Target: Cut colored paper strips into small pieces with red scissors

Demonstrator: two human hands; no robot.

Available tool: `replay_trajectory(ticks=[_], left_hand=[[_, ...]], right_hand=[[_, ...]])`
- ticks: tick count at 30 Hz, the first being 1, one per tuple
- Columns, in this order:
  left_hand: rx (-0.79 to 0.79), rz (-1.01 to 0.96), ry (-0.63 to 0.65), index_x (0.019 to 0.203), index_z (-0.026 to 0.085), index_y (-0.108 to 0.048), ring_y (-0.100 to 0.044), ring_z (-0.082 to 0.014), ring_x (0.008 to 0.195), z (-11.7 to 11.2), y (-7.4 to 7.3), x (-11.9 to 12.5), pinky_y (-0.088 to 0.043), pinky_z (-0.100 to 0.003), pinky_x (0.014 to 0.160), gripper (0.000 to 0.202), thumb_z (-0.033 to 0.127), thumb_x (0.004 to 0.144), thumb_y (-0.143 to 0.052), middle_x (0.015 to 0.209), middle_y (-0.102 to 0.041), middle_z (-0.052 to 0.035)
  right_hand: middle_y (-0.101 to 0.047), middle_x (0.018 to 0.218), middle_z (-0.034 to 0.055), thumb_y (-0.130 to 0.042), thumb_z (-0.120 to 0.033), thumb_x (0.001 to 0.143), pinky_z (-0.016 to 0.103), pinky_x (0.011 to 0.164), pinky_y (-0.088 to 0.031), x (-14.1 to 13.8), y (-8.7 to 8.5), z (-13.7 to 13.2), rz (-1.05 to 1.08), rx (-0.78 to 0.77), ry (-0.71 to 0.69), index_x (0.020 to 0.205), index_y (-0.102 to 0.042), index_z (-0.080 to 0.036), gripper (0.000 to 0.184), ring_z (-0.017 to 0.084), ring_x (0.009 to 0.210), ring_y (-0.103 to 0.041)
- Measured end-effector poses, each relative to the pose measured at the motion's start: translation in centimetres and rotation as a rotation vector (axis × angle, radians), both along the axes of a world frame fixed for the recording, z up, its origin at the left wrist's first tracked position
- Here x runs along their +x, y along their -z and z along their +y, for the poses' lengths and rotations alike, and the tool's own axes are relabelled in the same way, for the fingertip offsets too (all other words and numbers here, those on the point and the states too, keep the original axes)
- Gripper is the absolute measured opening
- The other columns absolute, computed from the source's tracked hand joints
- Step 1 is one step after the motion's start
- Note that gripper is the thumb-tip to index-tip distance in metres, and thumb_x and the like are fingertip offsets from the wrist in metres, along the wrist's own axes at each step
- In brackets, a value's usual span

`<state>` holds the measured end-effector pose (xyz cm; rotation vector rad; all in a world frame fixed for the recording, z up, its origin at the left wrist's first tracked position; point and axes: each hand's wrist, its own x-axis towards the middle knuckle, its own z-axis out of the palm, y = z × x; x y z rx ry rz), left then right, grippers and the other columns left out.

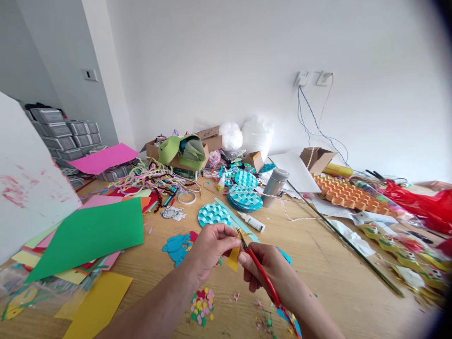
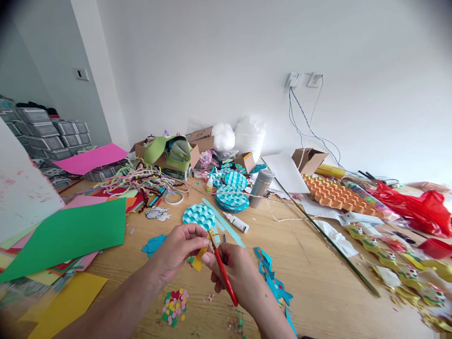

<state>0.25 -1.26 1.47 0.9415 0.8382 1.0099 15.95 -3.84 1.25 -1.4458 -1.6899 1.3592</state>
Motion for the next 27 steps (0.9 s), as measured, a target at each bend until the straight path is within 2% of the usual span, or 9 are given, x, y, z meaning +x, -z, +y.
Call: replay_trajectory(ticks=[6,14,20,27], left_hand=[[-0.001,-0.001,-0.004,0.069,0.013,-0.058,-0.054,-0.0091,0.055,-0.07,-0.13,0.01,-0.039,-0.022,0.054,0.021,0.025,0.058,-0.071,0.061,-0.062,0.0009],[0.001,-0.026,0.026,0.072,0.014,-0.058,-0.058,-0.0129,0.057,0.06,-0.03,-0.16,-0.041,-0.025,0.057,0.019,0.024,0.061,-0.068,0.061,-0.066,-0.0042],[0.014,-0.051,0.017,0.068,0.014,-0.057,-0.054,-0.0116,0.053,0.03,-0.35,-0.13,-0.040,-0.026,0.055,0.017,0.024,0.061,-0.069,0.055,-0.063,-0.0021],[0.025,-0.032,0.022,0.067,0.014,-0.059,-0.054,-0.0110,0.052,-0.09,-0.35,-0.24,-0.040,-0.025,0.055,0.015,0.024,0.061,-0.068,0.055,-0.062,-0.0015]], right_hand=[[-0.058,0.052,-0.0013,-0.064,-0.062,0.071,0.019,0.039,-0.038,-0.14,-0.31,-0.06,-0.007,-0.023,0.022,0.066,-0.049,-0.016,0.048,0.010,0.040,-0.055],[-0.058,0.051,-0.0020,-0.064,-0.061,0.072,0.017,0.037,-0.035,-0.04,-0.28,-0.01,-0.021,-0.051,0.025,0.066,-0.049,-0.016,0.047,0.009,0.038,-0.054],[-0.058,0.052,-0.0019,-0.064,-0.058,0.074,0.016,0.037,-0.036,0.23,0.05,0.05,-0.029,-0.038,0.010,0.068,-0.050,-0.016,0.045,0.009,0.039,-0.055],[-0.057,0.053,-0.0023,-0.062,-0.063,0.072,0.019,0.040,-0.040,0.07,-0.25,-0.11,0.004,-0.045,-0.005,0.069,-0.051,-0.016,0.049,0.009,0.041,-0.054]])
